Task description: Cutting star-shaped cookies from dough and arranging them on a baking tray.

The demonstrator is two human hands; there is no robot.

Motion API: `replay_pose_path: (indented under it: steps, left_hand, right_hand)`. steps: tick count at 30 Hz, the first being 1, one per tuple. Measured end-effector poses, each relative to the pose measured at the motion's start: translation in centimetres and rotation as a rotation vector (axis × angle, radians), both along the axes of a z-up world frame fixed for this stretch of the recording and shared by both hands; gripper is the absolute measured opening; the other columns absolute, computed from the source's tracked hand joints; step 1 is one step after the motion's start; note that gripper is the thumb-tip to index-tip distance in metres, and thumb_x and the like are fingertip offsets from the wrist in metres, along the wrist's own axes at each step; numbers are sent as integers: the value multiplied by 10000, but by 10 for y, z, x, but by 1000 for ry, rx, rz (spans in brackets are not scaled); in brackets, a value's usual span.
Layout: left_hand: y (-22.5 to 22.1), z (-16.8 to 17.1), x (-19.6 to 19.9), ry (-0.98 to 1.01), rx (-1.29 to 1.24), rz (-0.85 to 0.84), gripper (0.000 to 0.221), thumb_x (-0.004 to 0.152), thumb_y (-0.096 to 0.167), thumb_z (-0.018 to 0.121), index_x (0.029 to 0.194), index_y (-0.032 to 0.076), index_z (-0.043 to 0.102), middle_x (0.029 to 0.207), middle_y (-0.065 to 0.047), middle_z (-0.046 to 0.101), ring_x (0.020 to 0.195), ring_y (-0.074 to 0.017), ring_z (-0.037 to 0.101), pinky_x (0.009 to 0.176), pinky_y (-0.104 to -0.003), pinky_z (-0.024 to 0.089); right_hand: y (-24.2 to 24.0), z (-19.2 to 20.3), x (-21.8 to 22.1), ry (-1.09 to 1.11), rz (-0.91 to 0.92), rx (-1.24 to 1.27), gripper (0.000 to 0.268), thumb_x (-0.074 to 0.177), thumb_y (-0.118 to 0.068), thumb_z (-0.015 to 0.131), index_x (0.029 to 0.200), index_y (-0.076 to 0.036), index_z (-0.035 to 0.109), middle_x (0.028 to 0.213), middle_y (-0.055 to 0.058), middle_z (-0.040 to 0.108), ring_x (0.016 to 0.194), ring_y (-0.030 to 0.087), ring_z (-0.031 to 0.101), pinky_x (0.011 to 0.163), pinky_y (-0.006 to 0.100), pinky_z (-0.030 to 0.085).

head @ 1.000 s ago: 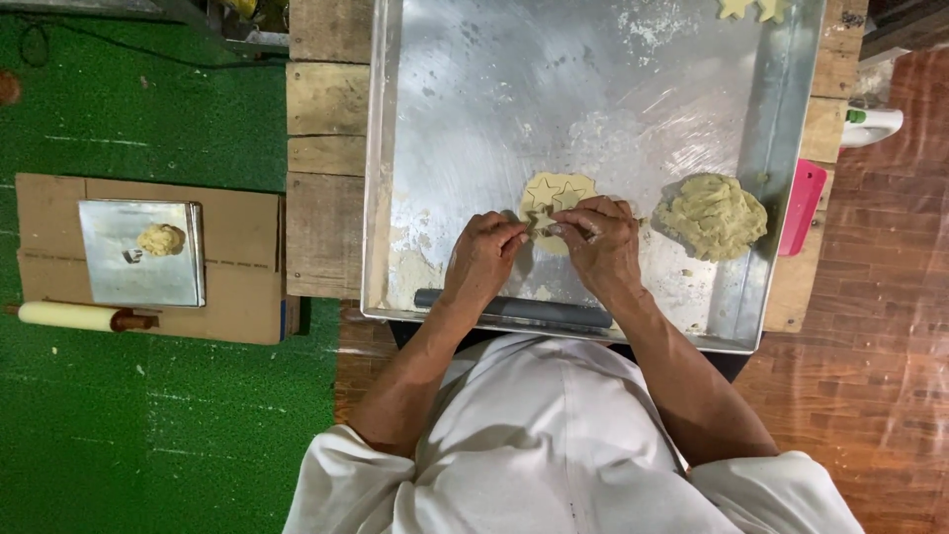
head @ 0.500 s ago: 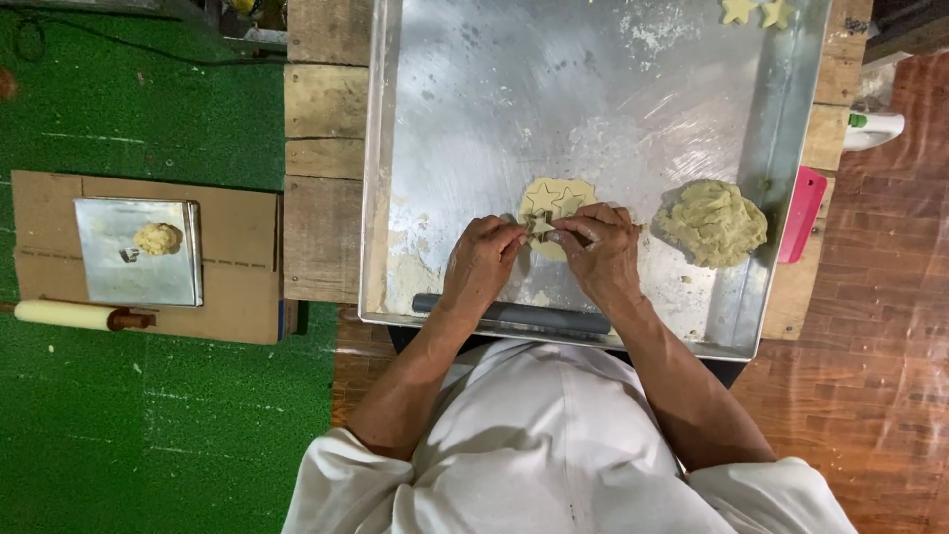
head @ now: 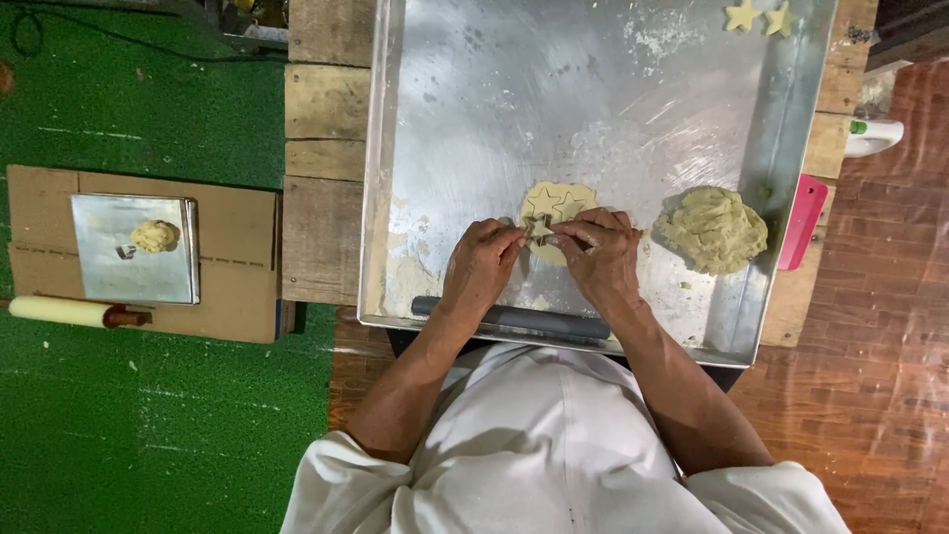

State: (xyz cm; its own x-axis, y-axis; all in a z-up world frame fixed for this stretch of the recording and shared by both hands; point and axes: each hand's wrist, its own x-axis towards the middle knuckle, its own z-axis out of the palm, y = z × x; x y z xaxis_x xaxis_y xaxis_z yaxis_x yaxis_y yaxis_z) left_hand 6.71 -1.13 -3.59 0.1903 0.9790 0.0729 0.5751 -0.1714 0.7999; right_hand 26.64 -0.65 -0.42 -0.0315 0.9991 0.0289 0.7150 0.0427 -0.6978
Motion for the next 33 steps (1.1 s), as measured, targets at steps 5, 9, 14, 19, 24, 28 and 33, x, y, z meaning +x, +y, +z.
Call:
replay_pose_path:
  steps: [5, 9, 14, 19, 24, 28, 33]
  left_hand:
    - [-1, -2, -3, -25, -43, 10, 123, 1003, 138, 671, 1058, 73, 759, 891, -133, 698, 857, -343, 676, 649, -410, 553]
    - [-4, 9, -31, 71, -148, -104, 165, 1014, 149, 651, 1090, 41, 751, 990, -143, 722, 932, -348, 679, 727, -433, 575]
    - [-19, 57, -59, 337, -267, -352, 255, 948, 203, 716, 1177, 92, 736, 1139, -103, 672, 1110, -331, 623, 915, -511, 529]
    - [-29, 74, -61, 414, -334, -456, 323, 964, 280, 700, 1230, 97, 706, 1223, -100, 600, 1205, -320, 550, 1014, -526, 476]
    - [-41, 59, -62, 513, -294, -544, 300, 959, 409, 680, 1120, 163, 741, 1137, -9, 522, 1180, -241, 490, 1054, -505, 403]
    - [-44, 56, -55, 602, -276, -564, 312, 1018, 432, 584, 1091, 157, 711, 1149, -19, 551, 1185, -228, 502, 1072, -496, 392]
    - [-40, 66, -59, 555, -296, -574, 344, 1025, 437, 572, 1173, 143, 670, 1132, -44, 537, 1174, -255, 513, 1049, -511, 396]
  right_hand:
    - [-2, 4, -3, -8, -12, -25, 134, 882, -124, 833, 970, -225, 820, 945, 46, 704, 992, 340, 665, 893, 513, 502]
    - [-9, 15, 5, -21, 24, -5, 108, 889, -74, 821, 954, -158, 801, 892, 49, 713, 856, 276, 688, 753, 409, 562]
    - [-46, 30, 17, -14, 218, -65, 105, 858, -60, 770, 954, -104, 777, 869, 116, 730, 807, 334, 707, 702, 461, 579]
    - [-65, 35, 19, -134, 349, -16, 271, 842, -249, 784, 1048, -75, 753, 935, 163, 737, 919, 388, 720, 762, 528, 579]
    - [-70, 35, 19, -259, 497, -6, 256, 907, -350, 715, 1084, -166, 741, 940, 59, 724, 935, 287, 718, 742, 454, 570]
    - [-72, 43, 15, -273, 535, -2, 296, 944, -395, 648, 1080, -148, 737, 917, 73, 716, 914, 296, 713, 736, 461, 570]
    - [-79, 19, 15, -403, 528, 104, 117, 949, -212, 644, 1012, -180, 737, 857, 12, 655, 904, 237, 697, 722, 358, 561]
